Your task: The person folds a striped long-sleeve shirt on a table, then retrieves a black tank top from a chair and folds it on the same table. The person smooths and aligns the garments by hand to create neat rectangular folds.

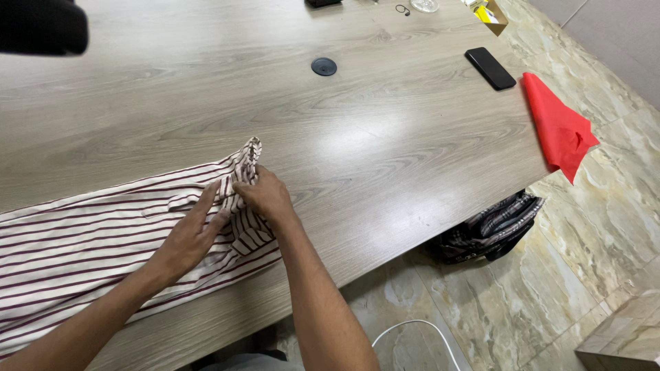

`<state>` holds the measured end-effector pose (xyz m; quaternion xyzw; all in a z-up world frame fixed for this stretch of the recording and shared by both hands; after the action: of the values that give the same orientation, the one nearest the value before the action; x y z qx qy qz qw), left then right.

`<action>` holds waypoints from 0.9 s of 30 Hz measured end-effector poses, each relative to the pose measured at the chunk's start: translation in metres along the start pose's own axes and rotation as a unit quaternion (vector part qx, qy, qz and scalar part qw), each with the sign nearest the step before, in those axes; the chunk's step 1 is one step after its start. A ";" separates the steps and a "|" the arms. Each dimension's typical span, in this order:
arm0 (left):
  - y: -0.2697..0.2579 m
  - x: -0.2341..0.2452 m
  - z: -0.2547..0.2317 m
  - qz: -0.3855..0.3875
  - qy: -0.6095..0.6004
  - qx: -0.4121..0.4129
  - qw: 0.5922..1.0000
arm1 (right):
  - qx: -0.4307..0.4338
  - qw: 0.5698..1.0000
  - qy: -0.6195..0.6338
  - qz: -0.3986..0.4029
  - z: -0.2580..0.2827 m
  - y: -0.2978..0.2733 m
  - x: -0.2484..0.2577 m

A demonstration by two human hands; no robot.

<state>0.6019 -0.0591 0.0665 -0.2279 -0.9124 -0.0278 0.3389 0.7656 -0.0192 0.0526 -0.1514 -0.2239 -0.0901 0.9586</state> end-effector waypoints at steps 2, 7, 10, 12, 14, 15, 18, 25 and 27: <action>0.000 -0.008 -0.002 0.012 -0.135 0.103 0.985 | -0.006 0.996 0.050 0.067 0.004 -0.004 -0.011; 0.002 -0.012 -0.028 0.027 -0.295 0.164 0.941 | 0.010 0.979 0.107 0.174 0.022 -0.019 -0.026; 0.000 -0.012 -0.029 0.034 -0.320 0.193 0.927 | -0.032 0.969 0.125 0.210 0.026 -0.035 -0.036; 0.001 -0.012 -0.025 0.024 -0.324 0.207 0.923 | -0.066 0.960 0.151 0.227 0.029 -0.044 -0.039; 0.002 -0.010 -0.018 0.000 -0.322 0.223 0.920 | -0.050 0.956 0.174 0.231 0.038 -0.049 -0.035; 0.001 -0.009 -0.013 -0.013 -0.321 0.231 0.918 | -0.041 0.954 0.185 0.234 0.041 -0.050 -0.033; 0.008 0.003 -0.011 -0.048 -0.332 0.174 0.926 | -0.045 0.909 0.325 0.256 0.047 -0.056 -0.030; -0.003 0.008 0.023 -0.083 -0.456 0.248 0.851 | -0.097 0.913 0.391 0.060 -0.005 -0.048 -0.005; -0.007 0.008 0.028 -0.083 -0.471 0.257 0.840 | -0.061 0.956 0.288 0.004 -0.013 -0.048 -0.002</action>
<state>0.5768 -0.0570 0.0508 -0.0422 -0.9519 0.2904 -0.0888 0.7572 -0.0685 0.0530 -0.1781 0.0679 -0.1392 0.9718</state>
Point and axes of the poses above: each hand's wrist, its own y-axis towards the middle knuckle, its own x-axis out of the back of the hand, z = x × y, the point moved 10 cm from there along y, towards the middle knuckle, and after that the axes turned 4 degrees about -z, right-handed, at the moved point
